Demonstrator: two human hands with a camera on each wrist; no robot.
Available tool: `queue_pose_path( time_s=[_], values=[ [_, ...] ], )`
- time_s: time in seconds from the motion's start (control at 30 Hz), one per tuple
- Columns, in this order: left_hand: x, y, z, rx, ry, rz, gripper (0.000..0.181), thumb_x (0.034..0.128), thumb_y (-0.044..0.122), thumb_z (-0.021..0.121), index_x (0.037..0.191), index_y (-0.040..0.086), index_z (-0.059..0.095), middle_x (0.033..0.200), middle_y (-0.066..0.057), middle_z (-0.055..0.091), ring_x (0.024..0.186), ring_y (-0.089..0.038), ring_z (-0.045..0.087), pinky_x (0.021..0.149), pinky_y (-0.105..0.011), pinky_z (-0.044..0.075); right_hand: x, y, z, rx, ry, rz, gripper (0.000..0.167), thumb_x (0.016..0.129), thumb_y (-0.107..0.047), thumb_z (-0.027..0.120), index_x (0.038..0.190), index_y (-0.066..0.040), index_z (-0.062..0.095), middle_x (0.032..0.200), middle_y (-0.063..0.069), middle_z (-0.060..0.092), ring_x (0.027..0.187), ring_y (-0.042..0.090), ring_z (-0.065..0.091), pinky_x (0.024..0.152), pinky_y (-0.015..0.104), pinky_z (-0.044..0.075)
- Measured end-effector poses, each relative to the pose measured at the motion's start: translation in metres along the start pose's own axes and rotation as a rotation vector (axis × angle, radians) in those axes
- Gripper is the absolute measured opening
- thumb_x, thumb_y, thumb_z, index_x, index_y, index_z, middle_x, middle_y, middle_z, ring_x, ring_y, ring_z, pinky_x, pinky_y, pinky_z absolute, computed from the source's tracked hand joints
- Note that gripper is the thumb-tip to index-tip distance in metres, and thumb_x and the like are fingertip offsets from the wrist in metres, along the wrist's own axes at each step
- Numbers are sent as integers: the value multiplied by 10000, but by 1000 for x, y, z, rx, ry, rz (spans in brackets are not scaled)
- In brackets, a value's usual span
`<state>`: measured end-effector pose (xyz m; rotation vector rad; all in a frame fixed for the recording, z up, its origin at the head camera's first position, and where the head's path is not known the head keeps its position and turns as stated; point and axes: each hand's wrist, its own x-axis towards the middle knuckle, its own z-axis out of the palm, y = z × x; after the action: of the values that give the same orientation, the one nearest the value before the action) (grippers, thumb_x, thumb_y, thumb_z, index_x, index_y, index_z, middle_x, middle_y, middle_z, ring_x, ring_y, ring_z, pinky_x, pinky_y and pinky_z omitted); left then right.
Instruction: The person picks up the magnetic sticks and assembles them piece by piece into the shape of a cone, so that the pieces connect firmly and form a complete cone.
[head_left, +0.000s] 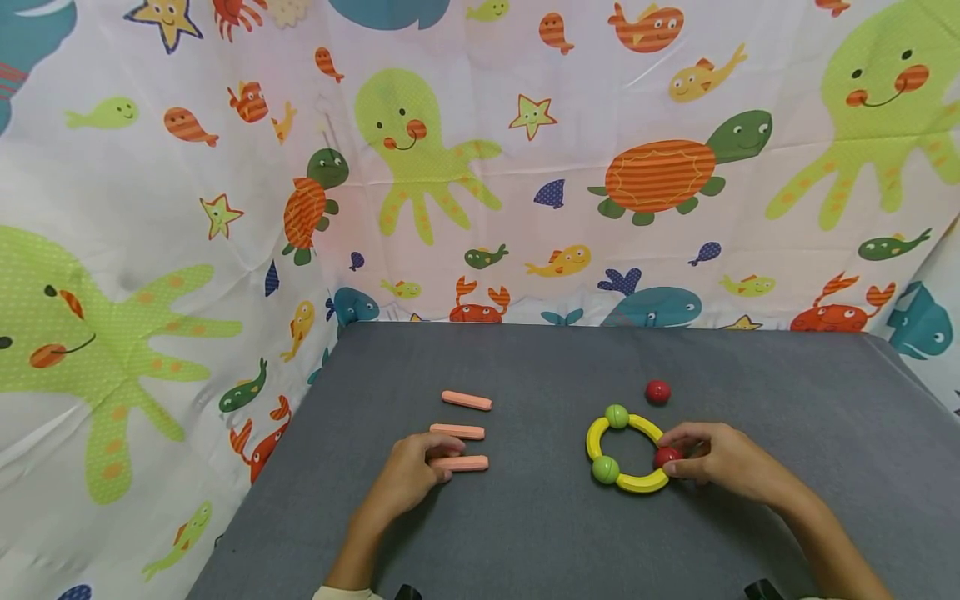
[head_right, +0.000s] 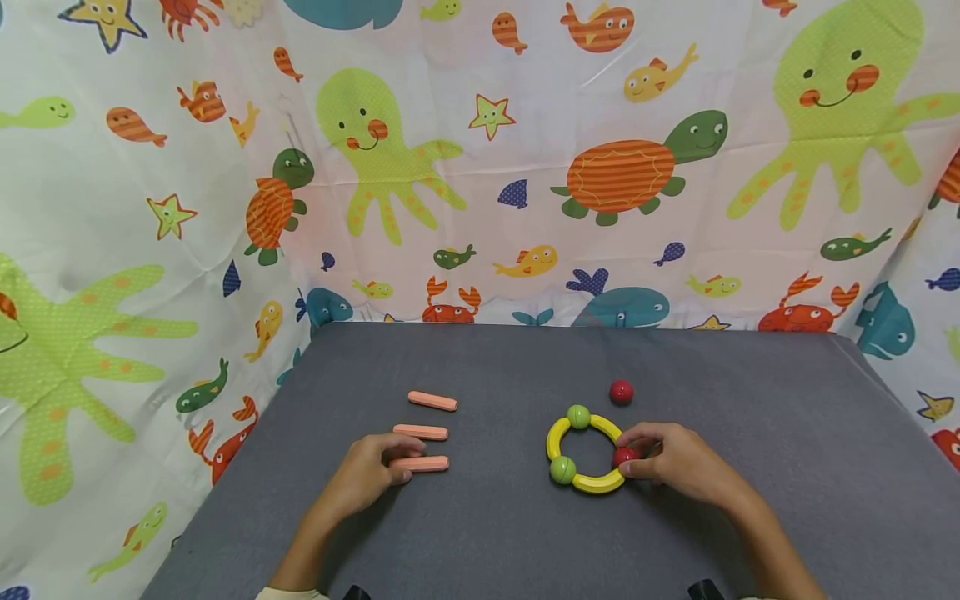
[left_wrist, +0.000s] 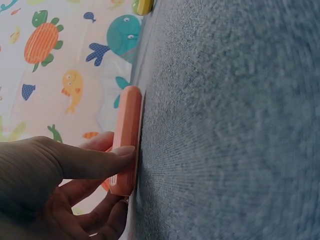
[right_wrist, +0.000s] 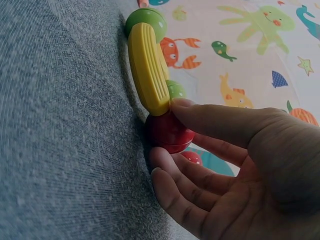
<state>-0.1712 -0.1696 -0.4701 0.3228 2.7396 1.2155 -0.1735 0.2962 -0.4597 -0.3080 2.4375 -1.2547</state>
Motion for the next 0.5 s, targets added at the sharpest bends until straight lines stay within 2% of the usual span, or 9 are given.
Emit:
queue_pose_path(
  time_s=[0.13,0.3,0.5],
  values=[
    [2,2,1,-3,27,32,324,913,-9,801,1206,128,790,1199,-20,760,1013,-194,684,877,-409,559,0,0,-1,0,-6,3,382,979,-206,758,1296,-5,686,1108,101,722,907,257,647,699,359,583],
    [6,9,4,-45,60,61,324,952,83,790,1250,208,779,1227,37,755,1008,-149,684,887,-362,563,-1,0,0,1,-5,-1,384,978,-202,760,1297,-1,685,1099,100,718,906,259,647,704,350,587],
    [13,22,13,-89,115,111,324,942,88,805,1260,142,766,1188,-10,766,995,-176,728,871,-367,596,-1,1,0,10,-2,-18,379,977,-189,761,1292,7,686,1094,104,721,903,260,649,703,342,589]
  ],
)
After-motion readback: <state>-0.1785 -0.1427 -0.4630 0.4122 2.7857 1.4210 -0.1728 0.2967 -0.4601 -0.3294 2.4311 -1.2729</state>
